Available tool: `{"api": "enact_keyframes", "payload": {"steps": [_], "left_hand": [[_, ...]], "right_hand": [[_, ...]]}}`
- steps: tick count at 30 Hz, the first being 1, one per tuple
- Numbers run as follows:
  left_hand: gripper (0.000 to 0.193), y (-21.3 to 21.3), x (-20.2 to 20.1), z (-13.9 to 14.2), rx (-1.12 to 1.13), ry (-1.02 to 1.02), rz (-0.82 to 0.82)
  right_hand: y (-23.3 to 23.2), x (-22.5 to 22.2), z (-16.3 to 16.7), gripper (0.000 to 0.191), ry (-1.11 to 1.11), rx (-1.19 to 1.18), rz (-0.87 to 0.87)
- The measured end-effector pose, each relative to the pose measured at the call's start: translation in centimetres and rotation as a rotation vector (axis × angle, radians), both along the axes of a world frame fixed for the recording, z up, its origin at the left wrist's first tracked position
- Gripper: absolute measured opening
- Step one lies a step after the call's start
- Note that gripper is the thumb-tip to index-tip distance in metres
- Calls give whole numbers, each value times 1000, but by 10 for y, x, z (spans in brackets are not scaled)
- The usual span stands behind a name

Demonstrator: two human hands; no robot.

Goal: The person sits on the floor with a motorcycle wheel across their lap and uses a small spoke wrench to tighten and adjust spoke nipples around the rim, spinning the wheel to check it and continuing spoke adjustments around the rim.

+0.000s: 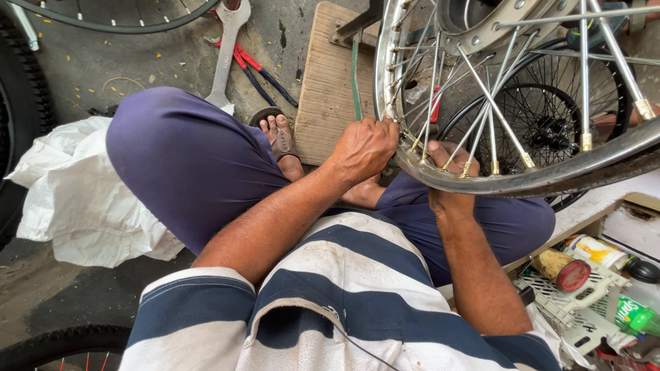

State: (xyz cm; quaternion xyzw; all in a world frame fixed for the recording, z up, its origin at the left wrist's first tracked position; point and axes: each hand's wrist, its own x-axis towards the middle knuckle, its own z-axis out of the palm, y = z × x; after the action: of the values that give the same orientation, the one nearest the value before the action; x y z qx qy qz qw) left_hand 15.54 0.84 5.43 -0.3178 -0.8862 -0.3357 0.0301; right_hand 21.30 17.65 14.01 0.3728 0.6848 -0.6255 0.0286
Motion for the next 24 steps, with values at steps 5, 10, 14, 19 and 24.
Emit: {"api": "enact_keyframes", "payload": {"steps": [5,10,14,19,24], "left_hand": [[15,2,0,2,-67,-107,-112],[18,7,2,-1,-22,-35,-93],[24,7,2,-5,-19,8,-50],[16,4,-2,-2,-16,-66,-46],[12,-2,0,5,20,-100,-44]], "right_hand": [[2,-24,-25,28,158,435,10],[26,-40,-52,34,-37,348,-78],[38,-70,-90,30,-22,170,-98],[44,-88,-101,50,-146,379,232],[79,-74,-56,23,-273,-443,241]]}}
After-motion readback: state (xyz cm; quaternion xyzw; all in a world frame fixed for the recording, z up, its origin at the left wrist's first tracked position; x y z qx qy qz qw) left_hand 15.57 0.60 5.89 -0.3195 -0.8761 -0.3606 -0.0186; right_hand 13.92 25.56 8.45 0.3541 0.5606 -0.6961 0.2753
